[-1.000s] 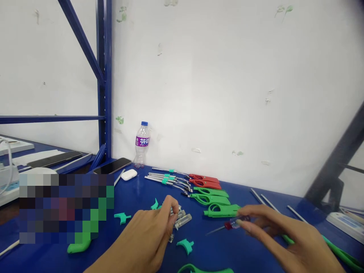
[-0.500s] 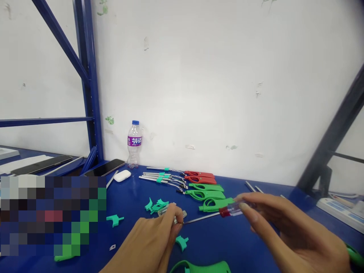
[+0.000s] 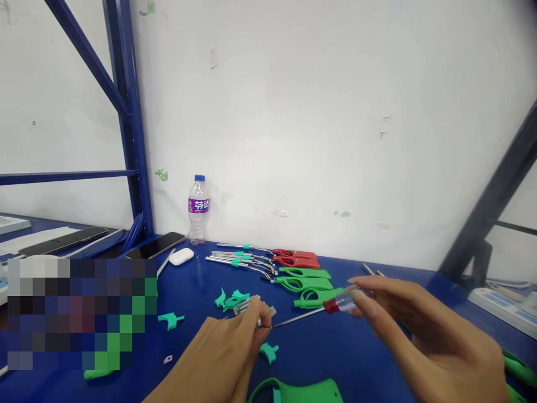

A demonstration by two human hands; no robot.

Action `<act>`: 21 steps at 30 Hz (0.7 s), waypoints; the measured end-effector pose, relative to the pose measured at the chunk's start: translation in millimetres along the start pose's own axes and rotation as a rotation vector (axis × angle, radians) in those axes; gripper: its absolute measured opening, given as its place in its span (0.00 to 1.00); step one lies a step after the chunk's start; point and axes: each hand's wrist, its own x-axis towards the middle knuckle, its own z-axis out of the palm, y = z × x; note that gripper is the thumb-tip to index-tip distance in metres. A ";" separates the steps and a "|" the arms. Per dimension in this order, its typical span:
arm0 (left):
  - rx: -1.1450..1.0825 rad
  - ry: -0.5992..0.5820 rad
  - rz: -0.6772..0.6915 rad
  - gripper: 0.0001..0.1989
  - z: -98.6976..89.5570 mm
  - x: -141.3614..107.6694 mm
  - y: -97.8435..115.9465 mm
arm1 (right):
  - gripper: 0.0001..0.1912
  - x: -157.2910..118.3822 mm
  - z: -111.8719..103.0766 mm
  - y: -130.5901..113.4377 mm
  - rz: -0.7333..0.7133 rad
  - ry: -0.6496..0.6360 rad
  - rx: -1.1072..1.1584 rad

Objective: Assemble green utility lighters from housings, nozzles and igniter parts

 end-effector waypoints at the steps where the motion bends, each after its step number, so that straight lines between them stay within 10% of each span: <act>1: 0.014 0.002 0.020 0.13 3.5 0.1 -3.8 | 0.07 0.8 0.3 -0.7 0.006 -0.004 0.007; 21: 0.101 -0.046 -0.127 0.09 -0.3 -2.0 9.3 | 0.14 -5.5 8.7 -10.2 0.172 0.014 0.064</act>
